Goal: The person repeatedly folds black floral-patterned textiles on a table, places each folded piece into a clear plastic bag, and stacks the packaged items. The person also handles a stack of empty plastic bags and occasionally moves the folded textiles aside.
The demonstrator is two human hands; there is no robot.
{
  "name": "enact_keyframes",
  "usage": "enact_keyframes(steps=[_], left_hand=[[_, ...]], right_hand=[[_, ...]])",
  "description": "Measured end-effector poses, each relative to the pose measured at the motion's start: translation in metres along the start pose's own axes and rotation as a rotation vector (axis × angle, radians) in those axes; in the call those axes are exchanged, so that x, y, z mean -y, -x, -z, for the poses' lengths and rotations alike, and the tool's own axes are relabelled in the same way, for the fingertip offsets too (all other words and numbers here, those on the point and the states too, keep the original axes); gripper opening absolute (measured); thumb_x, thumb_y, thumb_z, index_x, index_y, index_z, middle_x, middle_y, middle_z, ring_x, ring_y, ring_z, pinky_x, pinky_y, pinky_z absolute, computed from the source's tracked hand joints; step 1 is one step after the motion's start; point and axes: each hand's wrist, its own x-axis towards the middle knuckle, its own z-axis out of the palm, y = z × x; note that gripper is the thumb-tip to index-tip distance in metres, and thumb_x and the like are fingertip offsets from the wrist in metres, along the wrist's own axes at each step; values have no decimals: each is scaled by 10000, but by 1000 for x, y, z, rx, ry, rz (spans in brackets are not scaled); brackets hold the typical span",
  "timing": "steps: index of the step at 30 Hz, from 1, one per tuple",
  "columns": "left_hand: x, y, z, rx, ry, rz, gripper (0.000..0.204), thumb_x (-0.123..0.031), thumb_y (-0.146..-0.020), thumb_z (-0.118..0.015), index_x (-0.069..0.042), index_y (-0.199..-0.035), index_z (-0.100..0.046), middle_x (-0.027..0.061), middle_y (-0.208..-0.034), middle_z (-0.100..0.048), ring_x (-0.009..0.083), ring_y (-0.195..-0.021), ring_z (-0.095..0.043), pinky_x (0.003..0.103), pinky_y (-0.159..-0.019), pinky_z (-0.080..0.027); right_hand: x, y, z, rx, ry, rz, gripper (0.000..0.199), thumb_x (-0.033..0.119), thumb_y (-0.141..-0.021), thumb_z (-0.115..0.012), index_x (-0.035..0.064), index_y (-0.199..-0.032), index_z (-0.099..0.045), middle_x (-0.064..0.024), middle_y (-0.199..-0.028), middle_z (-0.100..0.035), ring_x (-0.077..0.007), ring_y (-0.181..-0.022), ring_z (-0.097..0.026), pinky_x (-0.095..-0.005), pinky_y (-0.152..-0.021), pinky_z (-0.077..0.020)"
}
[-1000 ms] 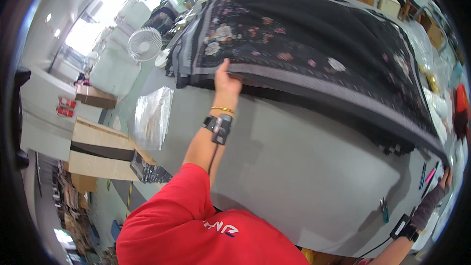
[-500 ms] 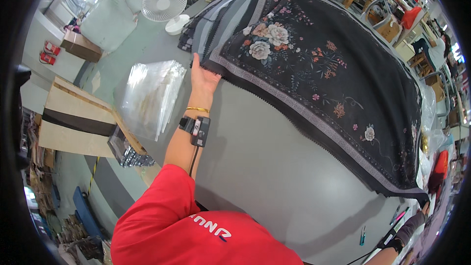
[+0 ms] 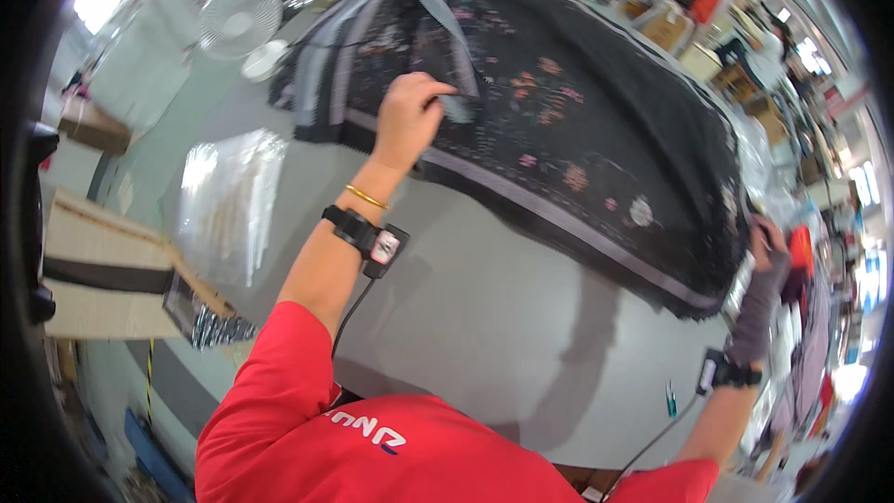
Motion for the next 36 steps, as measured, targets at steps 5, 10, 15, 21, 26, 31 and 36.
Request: enact_keyframes(steps=[5,10,15,21,26,31,36], left_hand=[[-32,15,-32,270,21,-91,133,10,-798,-741,-29,-925,-731,78,-922,-643,296,-947,-624,413,-812,-543],[-52,17,-45,196,-4,-75,151,25,-782,-766,-21,-900,-683,88,-879,-624,309,-886,-631,417,-766,-532],[-64,3,-49,128,5,-85,165,24,-802,-772,-13,-841,-615,101,-842,-596,314,-798,-595,421,-704,-488],[-65,5,-47,287,84,-39,145,8,-834,-740,-8,-967,-685,107,-984,-646,328,-957,-644,437,-815,-544],[-61,8,-47,367,125,-165,233,16,-864,-719,19,-1097,-719,106,-1116,-684,316,-1048,-634,417,-899,-548],[-61,9,-51,297,230,-101,218,-14,-892,-746,28,-1106,-742,95,-1136,-707,290,-1024,-636,396,-891,-547],[-62,3,-62,291,345,119,174,-15,-875,-779,10,-1047,-768,83,-1001,-696,255,-929,-647,358,-765,-557]], right_hand=[[135,-16,-111,266,-126,291,157,-79,-934,-638,-8,-1055,-710,-118,-1092,-725,-231,-1009,-710,-313,-871,-547],[201,-20,-189,418,-309,518,166,-73,-858,-732,3,-1003,-702,-151,-1403,-638,-276,-932,-708,-354,-832,-572],[230,-16,-261,354,-374,598,175,-69,-844,-728,18,-995,-713,-130,-1426,-616,-263,-882,-691,-371,-786,-574],[226,-23,-297,122,-520,528,172,-34,-878,-729,17,-1039,-693,-128,-1044,-698,-346,-866,-711,-388,-738,-576],[219,-14,-295,146,-541,391,167,-24,-896,-724,25,-1052,-691,-110,-1019,-704,-311,-854,-721,-381,-726,-576],[210,-13,-293,201,-607,283,152,-63,-919,-700,8,-1053,-696,-113,-1012,-705,-236,-840,-730,-326,-754,-582],[204,-19,-294,179,-543,429,154,-55,-898,-712,7,-1039,-699,-127,-1020,-699,-274,-876,-725,-348,-768,-583]])
